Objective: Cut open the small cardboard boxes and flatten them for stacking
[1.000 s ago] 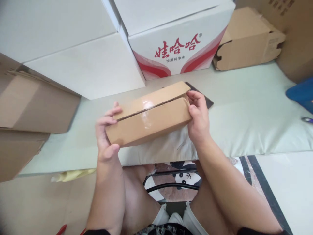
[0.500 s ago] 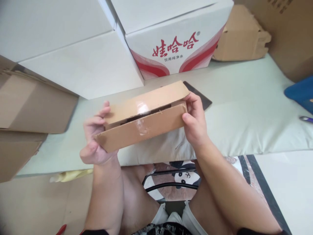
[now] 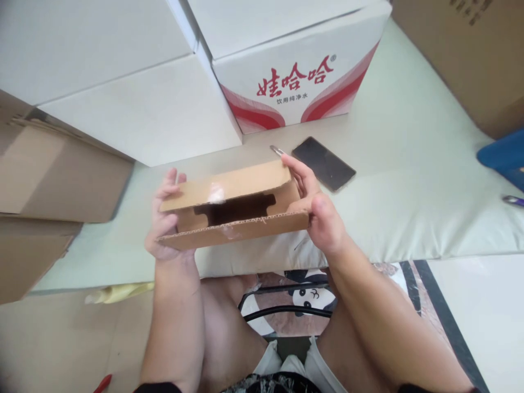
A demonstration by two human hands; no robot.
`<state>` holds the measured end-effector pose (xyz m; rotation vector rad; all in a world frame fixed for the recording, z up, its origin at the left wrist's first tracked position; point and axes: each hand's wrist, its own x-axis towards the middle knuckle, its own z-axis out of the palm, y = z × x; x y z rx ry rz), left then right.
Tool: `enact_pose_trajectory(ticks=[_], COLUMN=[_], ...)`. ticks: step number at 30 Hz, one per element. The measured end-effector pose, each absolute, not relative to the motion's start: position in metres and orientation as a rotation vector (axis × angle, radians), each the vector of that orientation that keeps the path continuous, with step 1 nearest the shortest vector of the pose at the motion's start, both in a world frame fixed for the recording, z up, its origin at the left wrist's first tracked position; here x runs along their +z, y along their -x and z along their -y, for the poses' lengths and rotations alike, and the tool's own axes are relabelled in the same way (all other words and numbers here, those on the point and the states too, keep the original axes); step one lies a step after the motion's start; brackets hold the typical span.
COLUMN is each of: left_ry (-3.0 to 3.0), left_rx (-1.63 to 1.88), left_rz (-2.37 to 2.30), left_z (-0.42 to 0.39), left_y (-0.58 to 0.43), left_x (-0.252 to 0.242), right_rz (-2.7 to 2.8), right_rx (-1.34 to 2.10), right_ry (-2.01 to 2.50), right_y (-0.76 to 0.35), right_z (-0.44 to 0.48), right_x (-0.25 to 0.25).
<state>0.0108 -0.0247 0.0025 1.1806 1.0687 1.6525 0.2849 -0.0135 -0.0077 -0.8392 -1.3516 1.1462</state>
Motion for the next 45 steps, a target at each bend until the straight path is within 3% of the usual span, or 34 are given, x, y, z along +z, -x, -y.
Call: enact_pose_trajectory(ticks=[5,13,20,27,32,39,45], left_ry=[-1.135,-1.165,-1.151,-1.241,-1.362,-1.332,-1.187], left_rx=[1.477,1.476,1.493,1.386,1.244,1.22,1.235], left_rz=[-1.162,-1.245,-1.247,-0.986,-0.877,-1.107,-1.153], left_z=[0.024,0.026,0.026,0.029,0.031,0.027,0.027], left_y=[-0.001,-0.007,0.0,0.007,0.012,0.009,0.001], left_x=[0.004,0.015,0.013,0.006,0.0,0.001,0.003], right_rz=[1.432,1.514,0.906,1.732,2.11,2.045,1.923], right_rx=[1.16,1.084,0.938,0.553,0.442,0.575,0.592], right_ry=[0.799,0.784,1.076,1.556,1.787,2.096,2.05], right_y=[-0.287,-0.287,-0.303,-0.314,-0.307,-0.294,-0.301], right_z=[0.018,0.021,-0.012,-0.035,-0.029,-0.027,-0.031], right_x=[-0.001,-0.002,-0.02,-0.066,-0.058,-0.021,-0.028])
